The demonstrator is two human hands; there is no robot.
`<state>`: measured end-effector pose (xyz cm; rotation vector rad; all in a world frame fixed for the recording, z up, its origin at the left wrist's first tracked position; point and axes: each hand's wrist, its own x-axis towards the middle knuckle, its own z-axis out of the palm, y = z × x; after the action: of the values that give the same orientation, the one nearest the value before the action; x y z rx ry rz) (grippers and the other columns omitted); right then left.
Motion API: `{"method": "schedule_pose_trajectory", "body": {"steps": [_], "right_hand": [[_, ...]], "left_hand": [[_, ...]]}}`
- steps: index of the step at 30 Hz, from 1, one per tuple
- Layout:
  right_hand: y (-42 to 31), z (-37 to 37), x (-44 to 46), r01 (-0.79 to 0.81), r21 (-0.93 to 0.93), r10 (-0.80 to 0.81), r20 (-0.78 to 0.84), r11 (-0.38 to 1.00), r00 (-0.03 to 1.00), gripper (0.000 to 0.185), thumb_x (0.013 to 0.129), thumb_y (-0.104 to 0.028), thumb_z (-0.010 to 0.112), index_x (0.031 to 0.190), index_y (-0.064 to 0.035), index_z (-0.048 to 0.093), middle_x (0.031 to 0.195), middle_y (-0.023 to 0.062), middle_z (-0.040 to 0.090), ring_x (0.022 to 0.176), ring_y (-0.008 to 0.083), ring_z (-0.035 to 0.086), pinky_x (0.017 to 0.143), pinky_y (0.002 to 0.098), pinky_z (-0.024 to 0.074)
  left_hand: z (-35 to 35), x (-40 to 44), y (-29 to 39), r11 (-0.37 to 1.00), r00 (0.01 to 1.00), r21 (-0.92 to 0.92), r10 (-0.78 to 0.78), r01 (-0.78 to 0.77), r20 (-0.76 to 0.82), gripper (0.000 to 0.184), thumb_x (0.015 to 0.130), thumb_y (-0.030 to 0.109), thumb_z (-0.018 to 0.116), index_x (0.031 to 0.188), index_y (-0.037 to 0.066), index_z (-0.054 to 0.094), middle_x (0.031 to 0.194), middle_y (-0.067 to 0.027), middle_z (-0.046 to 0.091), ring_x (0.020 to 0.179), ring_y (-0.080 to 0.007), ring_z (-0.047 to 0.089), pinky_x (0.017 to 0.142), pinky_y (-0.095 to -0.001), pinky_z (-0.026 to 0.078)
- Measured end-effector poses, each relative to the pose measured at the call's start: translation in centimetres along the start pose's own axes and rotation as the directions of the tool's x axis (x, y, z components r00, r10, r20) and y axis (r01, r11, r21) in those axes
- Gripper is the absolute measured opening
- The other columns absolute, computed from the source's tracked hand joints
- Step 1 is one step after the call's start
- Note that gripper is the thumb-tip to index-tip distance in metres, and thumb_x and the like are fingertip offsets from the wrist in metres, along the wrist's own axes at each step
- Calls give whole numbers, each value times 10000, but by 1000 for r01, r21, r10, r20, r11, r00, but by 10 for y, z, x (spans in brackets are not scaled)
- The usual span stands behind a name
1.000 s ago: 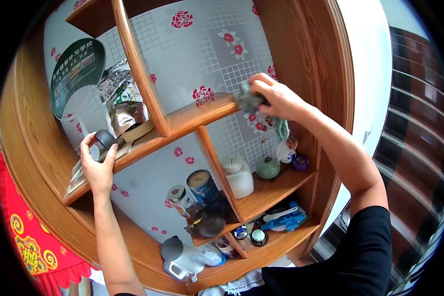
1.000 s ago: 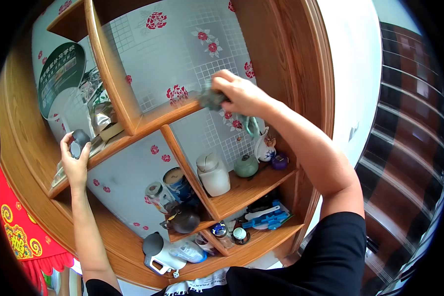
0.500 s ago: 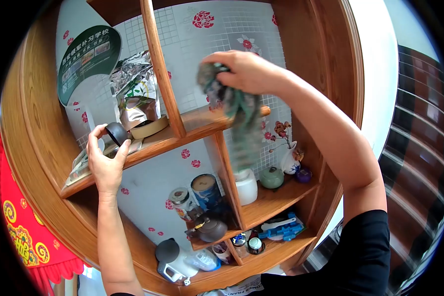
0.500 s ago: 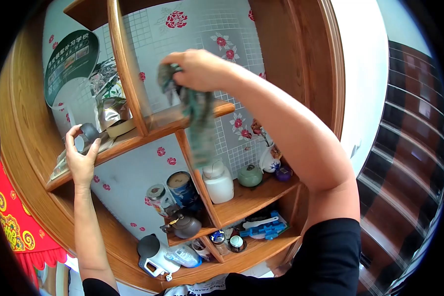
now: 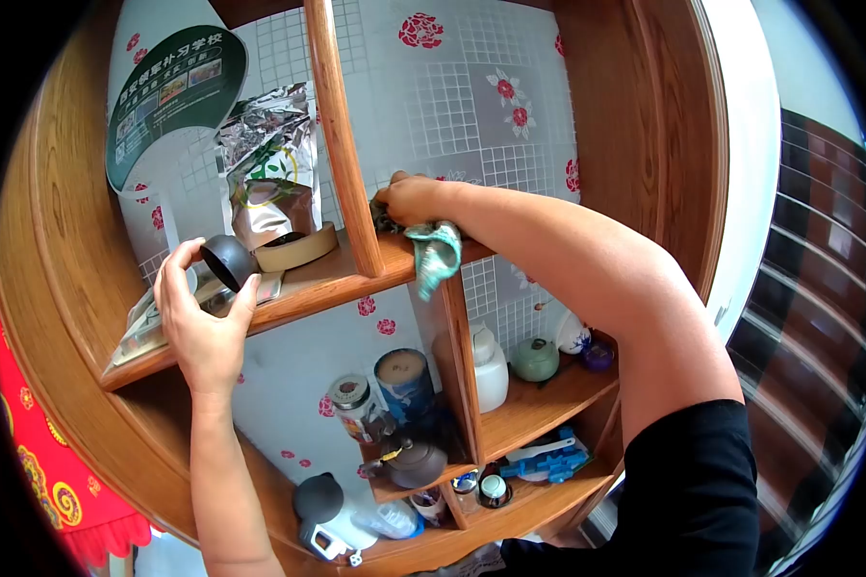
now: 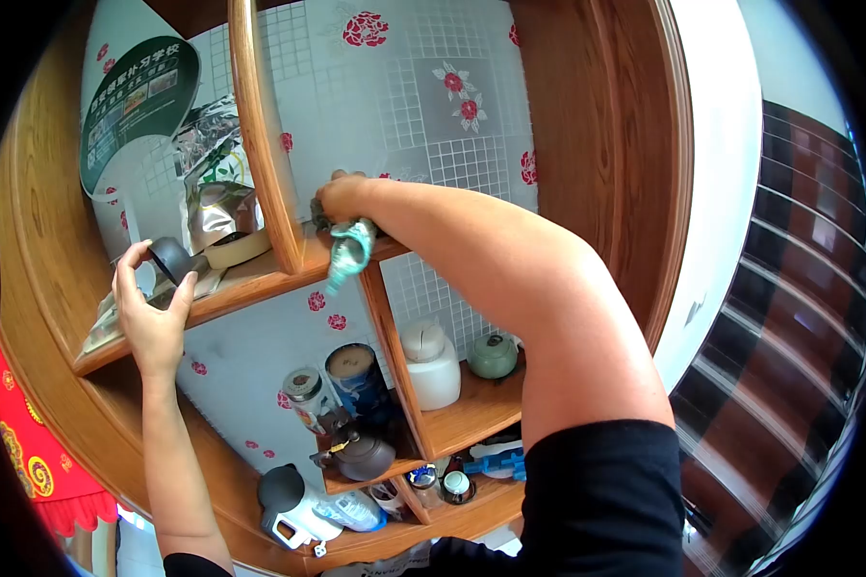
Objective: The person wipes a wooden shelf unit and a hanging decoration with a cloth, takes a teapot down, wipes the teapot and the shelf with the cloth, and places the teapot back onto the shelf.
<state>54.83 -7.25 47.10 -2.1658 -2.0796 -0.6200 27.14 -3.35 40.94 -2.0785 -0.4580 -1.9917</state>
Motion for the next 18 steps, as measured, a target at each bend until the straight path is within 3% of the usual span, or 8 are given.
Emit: {"method": "schedule_pose_trajectory", "body": {"steps": [3, 5, 7, 9, 11, 13, 17, 18], "right_hand": [[28, 1, -2, -40, -30, 43, 95, 999, 995, 495, 702, -94, 584, 1190, -107, 503, 1191, 215, 446, 1077, 382, 468, 922, 388, 392], [53, 10, -7, -157, 54, 154, 62, 986, 986, 490, 696, -72, 579, 1180, -93, 503, 1164, 225, 463, 1070, 379, 475, 927, 384, 386], [78, 13, -13, -171, -38, 174, 106, 985, 979, 472, 701, -102, 587, 1167, -91, 513, 1106, 227, 520, 1027, 371, 512, 901, 391, 405], [93, 13, -26, -132, -277, 165, 98, 952, 981, 391, 704, -147, 597, 1089, -78, 575, 991, 218, 597, 938, 362, 567, 830, 407, 446], [100, 7, -43, -322, -173, 342, 106, 931, 934, 285, 713, -179, 598, 965, -52, 638, 932, 183, 636, 863, 360, 599, 765, 416, 473], [117, 8, -56, -384, -244, 423, 135, 890, 896, 229, 723, -181, 597, 892, -45, 671, 927, 160, 645, 850, 335, 612, 741, 402, 483], [145, -1, -102, -616, -289, 679, 256, 733, 688, 239, 748, -178, 578, 939, -71, 673, 983, 131, 646, 885, 267, 625, 722, 400, 486], [142, -11, -110, -477, -417, 612, 294, 773, 735, 247, 768, -171, 555, 960, -53, 657, 993, 153, 636, 896, 292, 614, 757, 402, 474]], "left_hand": [[0, -1, -1, 999, 999, 32, 31, -30, -13, 500, 678, 129, 717, 1113, 38, 486, 1080, -117, 514, 1032, -259, 485, 922, -356, 358], [0, -1, -2, 998, 999, 44, 49, -48, -17, 501, 678, 126, 719, 1113, 35, 487, 1078, -117, 517, 1029, -259, 489, 914, -355, 367], [0, 0, -3, 998, 999, 36, 49, -49, -13, 504, 676, 123, 722, 1113, 35, 487, 1076, -117, 518, 1026, -259, 492, 910, -355, 371], [-1, 0, -4, 998, 999, 33, 53, -53, -11, 506, 673, 119, 724, 1112, 35, 488, 1075, -117, 519, 1022, -259, 494, 906, -355, 375], [0, 0, -4, 997, 998, 49, 65, -65, -8, 511, 668, 115, 730, 1111, 34, 489, 1073, -114, 522, 1017, -259, 498, 904, -355, 379], [1, 0, -4, 996, 997, 47, 72, -71, -14, 514, 663, 115, 734, 1108, 35, 490, 1069, -115, 525, 1016, -257, 499, 899, -355, 382], [4, 0, 2, 997, 997, 43, 73, -71, -37, 512, 664, 119, 734, 1107, 35, 490, 1063, -114, 527, 1016, -258, 495, 899, -357, 380], [5, 1, 5, 998, 998, 35, 53, -52, -45, 512, 664, 121, 733, 1106, 35, 490, 1060, -114, 527, 1016, -259, 494, 900, -357, 378]]}}
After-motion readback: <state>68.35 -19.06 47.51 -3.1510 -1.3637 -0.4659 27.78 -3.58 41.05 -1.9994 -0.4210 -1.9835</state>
